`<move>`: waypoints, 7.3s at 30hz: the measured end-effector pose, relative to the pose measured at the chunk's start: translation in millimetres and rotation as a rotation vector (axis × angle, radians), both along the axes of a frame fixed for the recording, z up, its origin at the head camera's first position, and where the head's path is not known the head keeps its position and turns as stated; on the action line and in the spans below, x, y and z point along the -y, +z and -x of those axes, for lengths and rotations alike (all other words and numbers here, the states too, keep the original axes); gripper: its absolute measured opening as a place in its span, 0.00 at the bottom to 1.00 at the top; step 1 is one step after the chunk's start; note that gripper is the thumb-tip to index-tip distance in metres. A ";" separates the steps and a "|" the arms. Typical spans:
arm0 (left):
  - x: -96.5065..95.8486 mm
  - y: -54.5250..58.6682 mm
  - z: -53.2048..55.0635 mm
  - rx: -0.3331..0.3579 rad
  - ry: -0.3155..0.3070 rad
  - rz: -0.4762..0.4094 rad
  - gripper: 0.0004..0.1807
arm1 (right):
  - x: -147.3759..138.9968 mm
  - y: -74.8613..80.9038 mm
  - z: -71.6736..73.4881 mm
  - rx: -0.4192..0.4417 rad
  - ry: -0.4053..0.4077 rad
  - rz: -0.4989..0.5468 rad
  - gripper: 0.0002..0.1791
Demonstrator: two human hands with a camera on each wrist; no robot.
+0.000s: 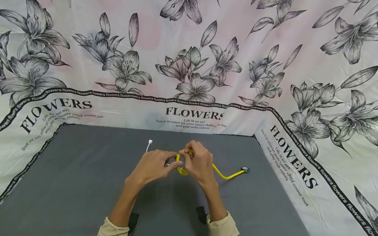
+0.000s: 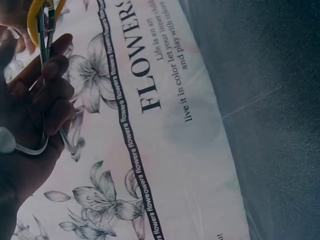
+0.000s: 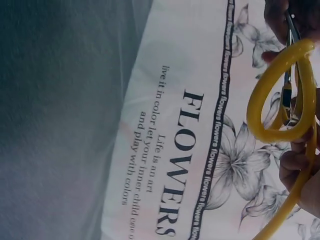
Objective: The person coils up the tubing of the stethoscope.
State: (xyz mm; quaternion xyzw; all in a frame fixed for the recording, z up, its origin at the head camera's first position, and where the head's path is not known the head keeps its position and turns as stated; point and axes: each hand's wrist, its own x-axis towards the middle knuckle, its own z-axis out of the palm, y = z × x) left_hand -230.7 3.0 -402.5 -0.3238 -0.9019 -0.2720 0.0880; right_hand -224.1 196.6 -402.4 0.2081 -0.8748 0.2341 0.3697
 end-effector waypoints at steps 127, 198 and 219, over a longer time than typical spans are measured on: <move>6.2 20.2 2.0 -0.559 0.317 -0.347 0.17 | 7.4 20.3 -34.2 0.650 0.407 0.061 0.12; 11.1 24.5 -5.7 -0.677 0.327 -0.335 0.31 | -0.8 14.4 -23.0 0.844 0.546 0.494 0.16; -3.1 25.9 -10.6 -0.780 0.358 -0.228 0.32 | 10.3 37.4 -35.6 0.590 0.625 0.727 0.13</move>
